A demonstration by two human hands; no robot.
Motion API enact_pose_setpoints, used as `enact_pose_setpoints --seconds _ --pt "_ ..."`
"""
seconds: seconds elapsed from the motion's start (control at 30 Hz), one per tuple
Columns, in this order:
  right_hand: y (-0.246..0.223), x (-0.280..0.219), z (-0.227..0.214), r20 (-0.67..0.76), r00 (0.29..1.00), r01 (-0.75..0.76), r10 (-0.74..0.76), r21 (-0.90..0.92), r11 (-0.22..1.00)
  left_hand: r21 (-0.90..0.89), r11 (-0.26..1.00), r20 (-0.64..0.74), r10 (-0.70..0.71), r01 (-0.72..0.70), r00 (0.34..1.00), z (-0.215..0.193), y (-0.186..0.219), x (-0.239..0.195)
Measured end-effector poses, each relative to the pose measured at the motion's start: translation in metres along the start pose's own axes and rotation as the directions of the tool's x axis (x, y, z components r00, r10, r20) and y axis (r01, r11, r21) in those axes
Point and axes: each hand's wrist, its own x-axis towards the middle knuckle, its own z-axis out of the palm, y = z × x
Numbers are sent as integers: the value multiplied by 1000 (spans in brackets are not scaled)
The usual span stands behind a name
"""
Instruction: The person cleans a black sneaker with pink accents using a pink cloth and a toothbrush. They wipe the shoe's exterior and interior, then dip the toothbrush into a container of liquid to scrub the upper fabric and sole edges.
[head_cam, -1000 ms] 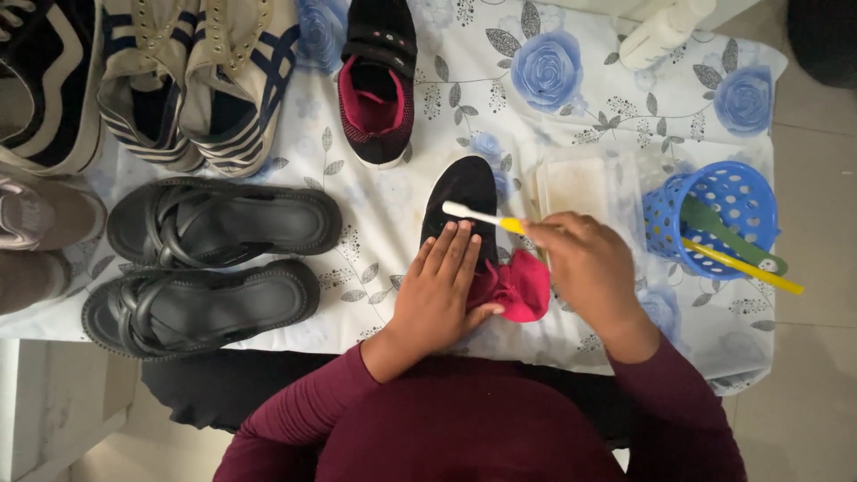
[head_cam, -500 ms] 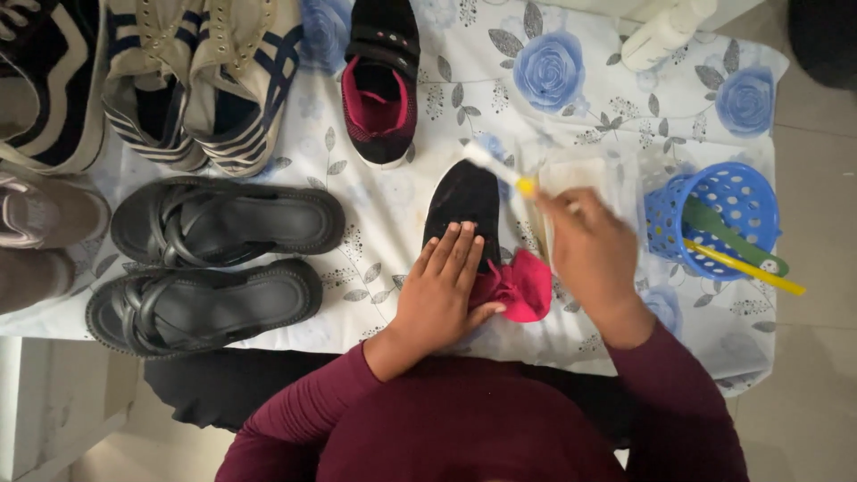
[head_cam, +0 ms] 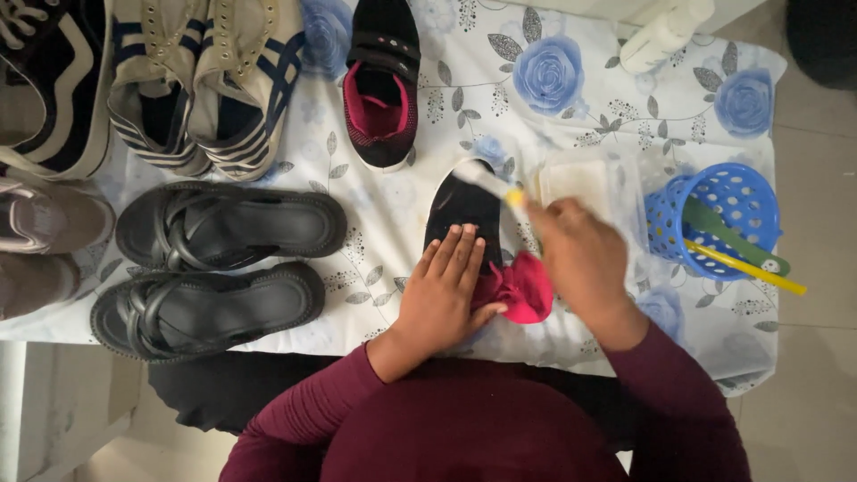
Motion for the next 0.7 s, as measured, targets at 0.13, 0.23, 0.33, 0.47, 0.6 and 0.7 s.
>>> enact_pose_setpoints --seconds 0.13,0.23,0.33,0.47,0.6,0.7 --pt "6 -3 10 -110 992 55 -56 -12 998 22 1000 -19 7 -6 1000 0 0 1" --pt "2 -7 11 22 990 135 -138 93 986 14 1000 -13 6 -6 1000 2 -1 -1" --pt "10 -1 9 -95 995 -44 41 -32 999 18 1000 -23 11 -10 1000 2 0 -2" --pt "5 -6 8 -131 991 8 -8 -4 1000 19 1000 -17 16 -16 1000 1 -1 0" --pt "22 -2 17 -251 968 -43 9 -128 991 25 1000 1 12 -12 1000 3 -2 0" --pt "7 -9 21 -131 976 191 -173 141 971 22 1000 -4 10 -10 1000 7 -2 -2"
